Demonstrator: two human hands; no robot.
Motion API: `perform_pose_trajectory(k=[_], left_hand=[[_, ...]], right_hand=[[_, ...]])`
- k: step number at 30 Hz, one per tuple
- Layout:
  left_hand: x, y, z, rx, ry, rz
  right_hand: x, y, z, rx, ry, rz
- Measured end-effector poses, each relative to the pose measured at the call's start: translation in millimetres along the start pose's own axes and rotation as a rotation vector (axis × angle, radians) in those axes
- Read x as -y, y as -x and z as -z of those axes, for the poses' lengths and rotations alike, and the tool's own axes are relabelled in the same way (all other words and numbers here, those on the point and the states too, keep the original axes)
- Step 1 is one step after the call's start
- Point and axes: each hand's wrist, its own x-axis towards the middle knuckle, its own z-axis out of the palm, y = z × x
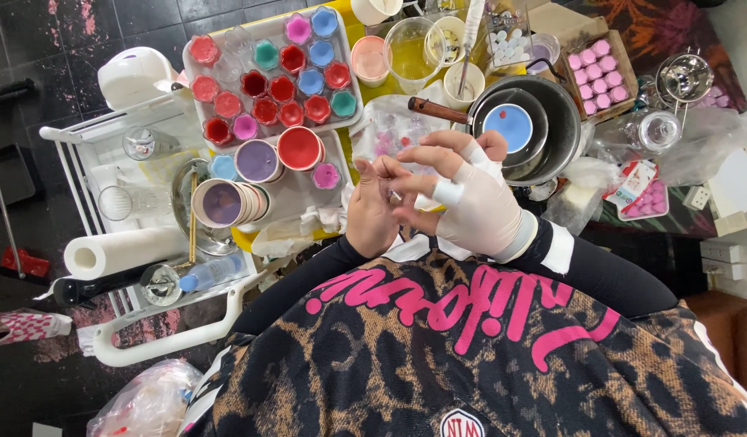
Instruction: Preparing and arranging small colored wax shapes for candle decoration.
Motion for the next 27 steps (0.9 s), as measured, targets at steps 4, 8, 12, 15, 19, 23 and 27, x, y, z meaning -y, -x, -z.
perform_pose_trajectory(k=[4,8,12,15,19,23,27], left_hand=[[-13,1,-13,0.029,-0.063,-0.044],[-16,2,-10,0.058,-0.127,0.05],[-18,3,-13,0.017,-0.17,0.109],[-22,2,-21,-0.07,-0.162,0.243],[-20,-7,12,0.004,-0.281,0.108],[-23,-20,36,-0.035,-1.113,-0.079],[-21,-23,47,0.052,-1.693,-0.253]], right_hand=[[-3,-3,-2,0.025,-0.14,-0.038],[-4,0,-7,0.059,-0.244,-0.022],[-5,0,-5,0.104,-0.257,-0.085],[-2,-5,7,0.123,-0.239,-0.149],[-14,14,12,0.018,-0.325,-0.259],[-24,29,22,-0.088,-0.418,-0.39],[-27,43,23,-0.059,-0.419,-0.5]])
